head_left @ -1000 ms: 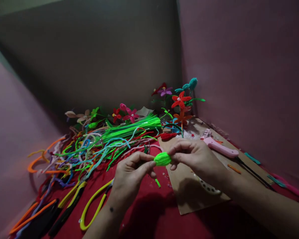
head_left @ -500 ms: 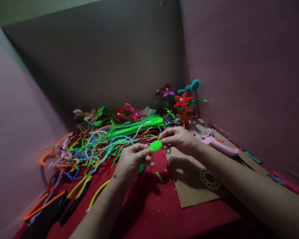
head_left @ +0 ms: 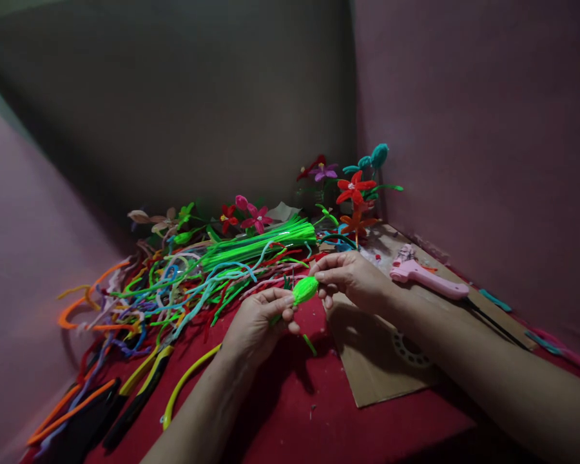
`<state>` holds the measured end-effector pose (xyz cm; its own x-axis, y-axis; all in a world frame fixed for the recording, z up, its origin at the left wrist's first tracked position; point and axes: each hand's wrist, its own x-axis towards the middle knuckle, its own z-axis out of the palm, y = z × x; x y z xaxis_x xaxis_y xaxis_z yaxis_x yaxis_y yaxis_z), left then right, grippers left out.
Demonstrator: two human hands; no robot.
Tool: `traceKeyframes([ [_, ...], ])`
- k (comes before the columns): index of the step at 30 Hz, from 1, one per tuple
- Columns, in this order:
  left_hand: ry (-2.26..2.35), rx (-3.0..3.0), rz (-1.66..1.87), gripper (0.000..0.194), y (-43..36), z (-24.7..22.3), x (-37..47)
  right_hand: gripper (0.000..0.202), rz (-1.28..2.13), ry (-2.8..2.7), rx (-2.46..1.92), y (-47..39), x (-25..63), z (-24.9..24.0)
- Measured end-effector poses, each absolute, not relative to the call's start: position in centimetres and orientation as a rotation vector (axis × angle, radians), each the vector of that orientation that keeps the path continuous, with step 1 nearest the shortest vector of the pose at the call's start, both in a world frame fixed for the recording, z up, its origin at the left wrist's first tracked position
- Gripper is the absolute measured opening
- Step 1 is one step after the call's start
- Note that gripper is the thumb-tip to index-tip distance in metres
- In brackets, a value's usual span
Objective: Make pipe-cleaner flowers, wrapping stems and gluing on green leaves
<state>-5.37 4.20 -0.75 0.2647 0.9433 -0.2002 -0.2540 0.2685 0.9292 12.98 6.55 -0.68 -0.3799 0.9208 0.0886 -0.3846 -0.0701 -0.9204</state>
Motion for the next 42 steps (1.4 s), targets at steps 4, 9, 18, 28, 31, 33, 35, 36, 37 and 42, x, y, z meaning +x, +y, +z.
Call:
traceKeyframes([
  [4, 0.958, 0.934, 0.994, 0.014, 4.1, -0.5, -5.3, 0.010, 1.677, -1.158, -0.644, 6.4, 13.3, -0.8],
  [9, 0.984, 0.945, 1.016, 0.015, 4.0, -0.2, -5.4, 0.012, 1.697, -1.140, -0.618, 6.9, 13.6, -1.0],
  [18, 0.918, 0.886, 1.028, 0.019, 4.4, 0.0, -5.7, 0.018, 1.484, -0.989, -0.665, 6.5, 13.9, -0.4],
  [28, 0.827, 0.751, 1.005, 0.021, 4.0, 0.2, -5.7, 0.030, 1.427, -0.938, -0.703, 5.8, 13.6, -0.5],
  [31, 0.824, 0.748, 1.018, 0.027, 3.8, 0.2, -5.4, 0.028, 1.370, -1.019, -0.690, 5.7, 13.3, -0.5],
  [33, 0.810, 0.766, 1.033, 0.024, 3.7, 0.2, -5.3, 0.023, 1.334, -1.063, -0.685, 5.7, 13.2, -0.5],
  [35, 0.808, 0.787, 1.044, 0.021, 3.6, 0.1, -5.2, 0.019, 1.311, -1.075, -0.690, 5.7, 13.1, -0.7],
  [36, 0.815, 0.796, 1.051, 0.021, 3.5, 0.1, -5.1, 0.018, 1.305, -1.076, -0.694, 5.7, 13.0, -0.7],
  [37, 0.822, 0.807, 1.059, 0.021, 3.4, 0.1, -5.1, 0.018, 1.304, -1.078, -0.695, 5.7, 13.0, -0.8],
  [42, 0.842, 0.853, 1.113, 0.022, 3.3, -0.1, -4.8, 0.021, 1.332, -1.102, -0.684, 5.3, 13.0, -0.6],
])
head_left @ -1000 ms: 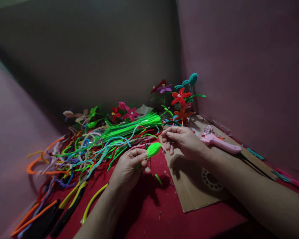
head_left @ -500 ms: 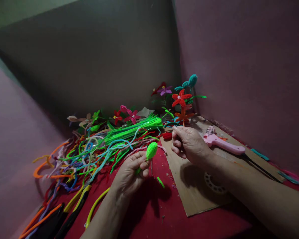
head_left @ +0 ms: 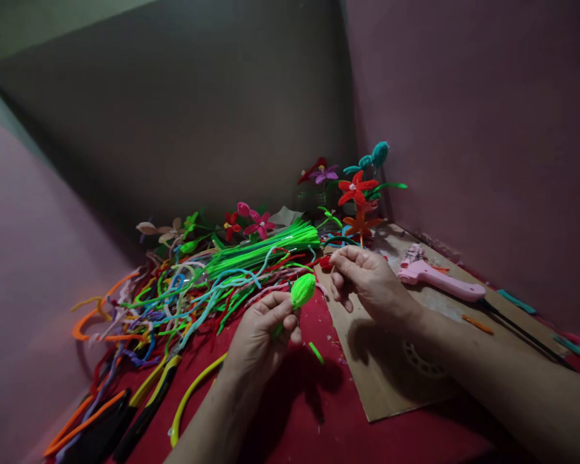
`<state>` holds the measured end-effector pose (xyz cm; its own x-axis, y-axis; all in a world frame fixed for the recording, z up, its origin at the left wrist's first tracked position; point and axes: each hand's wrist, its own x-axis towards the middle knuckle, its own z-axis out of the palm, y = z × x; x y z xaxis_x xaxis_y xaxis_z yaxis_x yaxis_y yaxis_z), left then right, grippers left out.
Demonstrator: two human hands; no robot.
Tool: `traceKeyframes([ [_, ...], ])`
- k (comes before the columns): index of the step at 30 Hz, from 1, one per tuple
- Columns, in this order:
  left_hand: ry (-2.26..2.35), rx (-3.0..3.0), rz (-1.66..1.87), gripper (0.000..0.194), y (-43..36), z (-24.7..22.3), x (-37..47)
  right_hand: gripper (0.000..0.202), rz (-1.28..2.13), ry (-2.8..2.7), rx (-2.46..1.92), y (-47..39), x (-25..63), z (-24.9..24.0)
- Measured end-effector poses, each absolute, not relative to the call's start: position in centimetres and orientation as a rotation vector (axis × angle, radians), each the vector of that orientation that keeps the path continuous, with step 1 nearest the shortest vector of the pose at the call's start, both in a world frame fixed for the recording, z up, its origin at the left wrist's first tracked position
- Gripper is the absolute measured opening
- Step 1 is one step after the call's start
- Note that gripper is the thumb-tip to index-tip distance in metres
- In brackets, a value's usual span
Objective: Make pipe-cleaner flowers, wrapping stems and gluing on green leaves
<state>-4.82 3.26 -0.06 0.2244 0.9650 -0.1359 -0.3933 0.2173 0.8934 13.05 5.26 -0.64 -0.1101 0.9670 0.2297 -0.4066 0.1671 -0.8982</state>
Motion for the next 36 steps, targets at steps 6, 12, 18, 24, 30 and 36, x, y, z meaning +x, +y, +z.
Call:
traceKeyframes([
  [6, 0.835, 0.858, 1.153, 0.021, 3.24, -0.11, -4.82, 0.025, 1.276, -1.157, -0.786, 4.96, 13.11, -0.38],
  [12, 0.829, 0.867, 1.182, 0.021, 3.48, -0.23, -4.89, 0.016, 1.305, -1.149, -0.687, 5.32, 13.00, -0.80],
  [18, 0.821, 0.856, 1.179, 0.020, 3.48, -0.44, -4.93, 0.019, 1.325, -1.161, -0.672, 5.26, 13.01, -0.95],
  [24, 0.811, 0.844, 1.176, 0.019, 3.35, -0.31, -4.97, 0.026, 1.235, -1.310, -0.806, 4.94, 13.13, -0.79],
  [30, 0.809, 0.858, 1.182, 0.021, 3.44, -0.35, -4.87, 0.009, 1.169, -1.331, -0.849, 4.83, 12.94, -0.37],
  [36, 0.830, 0.847, 1.188, 0.022, 3.35, -0.31, -4.83, 0.033, 1.004, -1.444, -0.989, 4.82, 13.41, -0.17],
])
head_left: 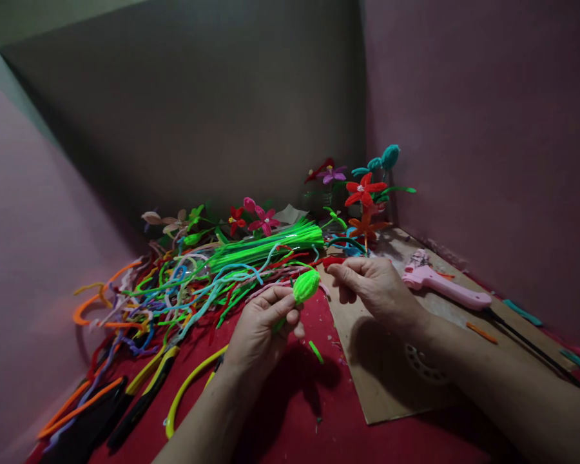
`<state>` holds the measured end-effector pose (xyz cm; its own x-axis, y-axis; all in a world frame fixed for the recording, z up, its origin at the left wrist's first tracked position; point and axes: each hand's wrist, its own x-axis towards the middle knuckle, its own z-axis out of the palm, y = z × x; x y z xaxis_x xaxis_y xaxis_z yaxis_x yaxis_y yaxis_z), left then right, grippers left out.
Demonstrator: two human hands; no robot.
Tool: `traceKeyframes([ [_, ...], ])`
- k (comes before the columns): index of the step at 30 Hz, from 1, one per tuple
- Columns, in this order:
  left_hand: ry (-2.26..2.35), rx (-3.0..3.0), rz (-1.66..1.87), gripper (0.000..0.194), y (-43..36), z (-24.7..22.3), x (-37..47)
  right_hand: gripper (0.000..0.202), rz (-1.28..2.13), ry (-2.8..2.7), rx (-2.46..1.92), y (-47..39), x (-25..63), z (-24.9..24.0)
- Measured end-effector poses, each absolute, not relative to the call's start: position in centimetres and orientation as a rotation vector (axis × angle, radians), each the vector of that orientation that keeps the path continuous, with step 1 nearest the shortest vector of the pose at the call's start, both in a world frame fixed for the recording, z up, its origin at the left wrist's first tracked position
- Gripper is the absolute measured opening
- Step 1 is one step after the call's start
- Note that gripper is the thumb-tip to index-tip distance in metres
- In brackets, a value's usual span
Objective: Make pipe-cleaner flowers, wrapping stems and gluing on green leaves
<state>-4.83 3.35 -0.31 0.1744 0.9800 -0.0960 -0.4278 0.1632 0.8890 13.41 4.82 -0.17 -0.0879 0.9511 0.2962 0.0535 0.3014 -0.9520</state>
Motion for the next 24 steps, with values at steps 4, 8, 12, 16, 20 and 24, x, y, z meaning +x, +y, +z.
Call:
traceKeyframes([
  [4, 0.841, 0.861, 1.190, 0.021, 3.3, -0.4, -4.8, 0.004, 0.889, -1.480, -0.884, 5.0, 13.3, -0.5],
  [8, 0.835, 0.890, 1.179, 0.015, 3.1, -0.4, -4.6, 0.033, 1.173, -1.427, -0.659, 4.6, 12.9, -0.4],
  [12, 0.853, 0.917, 1.161, 0.012, 3.0, -0.4, -4.4, 0.022, 1.129, -1.440, -0.616, 4.1, 12.7, -0.3],
  [16, 0.844, 0.957, 1.163, 0.012, 2.7, -0.5, -4.3, 0.017, 1.159, -1.420, -0.620, 4.0, 12.8, -0.4],
  [20, 0.836, 0.994, 1.192, 0.012, 2.4, -0.5, -4.2, 0.017, 1.167, -1.418, -0.632, 4.2, 12.9, -0.5],
  [24, 0.860, 1.022, 1.202, 0.011, 2.2, -0.3, -4.1, 0.017, 1.112, -1.431, -0.665, 4.2, 12.8, -0.6],
])
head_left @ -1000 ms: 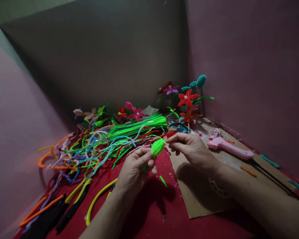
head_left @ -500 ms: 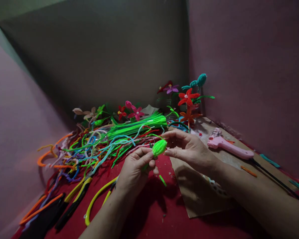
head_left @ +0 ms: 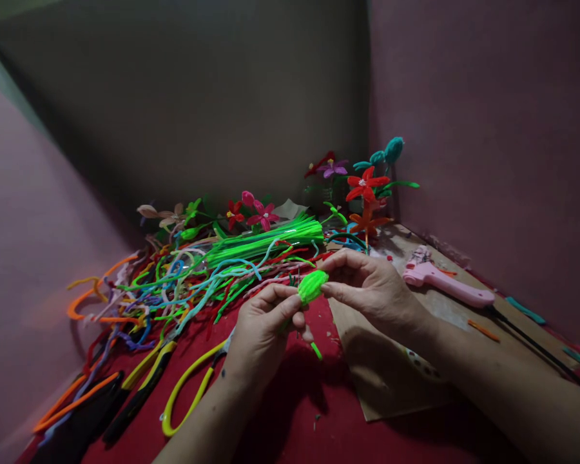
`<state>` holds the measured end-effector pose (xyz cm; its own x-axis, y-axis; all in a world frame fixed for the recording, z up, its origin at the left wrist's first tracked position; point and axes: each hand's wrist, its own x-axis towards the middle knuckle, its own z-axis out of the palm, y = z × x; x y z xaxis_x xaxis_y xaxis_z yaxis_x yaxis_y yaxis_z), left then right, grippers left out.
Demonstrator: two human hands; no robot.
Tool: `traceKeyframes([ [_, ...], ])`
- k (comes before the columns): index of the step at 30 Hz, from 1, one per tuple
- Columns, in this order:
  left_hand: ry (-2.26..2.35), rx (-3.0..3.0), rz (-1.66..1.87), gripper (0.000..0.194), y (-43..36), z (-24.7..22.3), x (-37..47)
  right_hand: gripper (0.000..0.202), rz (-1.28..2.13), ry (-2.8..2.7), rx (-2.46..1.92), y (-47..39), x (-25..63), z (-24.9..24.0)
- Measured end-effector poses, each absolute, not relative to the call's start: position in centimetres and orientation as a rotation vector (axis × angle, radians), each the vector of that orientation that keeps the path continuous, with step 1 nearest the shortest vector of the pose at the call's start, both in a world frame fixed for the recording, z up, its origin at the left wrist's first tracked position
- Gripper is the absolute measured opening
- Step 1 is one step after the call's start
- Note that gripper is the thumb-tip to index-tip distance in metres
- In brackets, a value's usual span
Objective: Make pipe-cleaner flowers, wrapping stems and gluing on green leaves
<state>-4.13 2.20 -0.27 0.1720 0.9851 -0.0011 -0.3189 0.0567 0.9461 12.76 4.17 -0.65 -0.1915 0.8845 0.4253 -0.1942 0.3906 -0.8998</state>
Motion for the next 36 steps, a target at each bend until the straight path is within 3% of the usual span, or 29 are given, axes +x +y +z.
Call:
traceKeyframes([
  [23, 1.259, 1.229, 1.308, 0.023, 1.2, 0.4, -3.1, 0.011, 0.764, -1.556, -0.839, 3.4, 11.6, -1.2],
  [36, 1.198, 1.176, 1.294, 0.022, 1.4, 0.5, -3.3, 0.011, 1.198, -1.419, -0.641, 3.2, 12.7, -0.1],
])
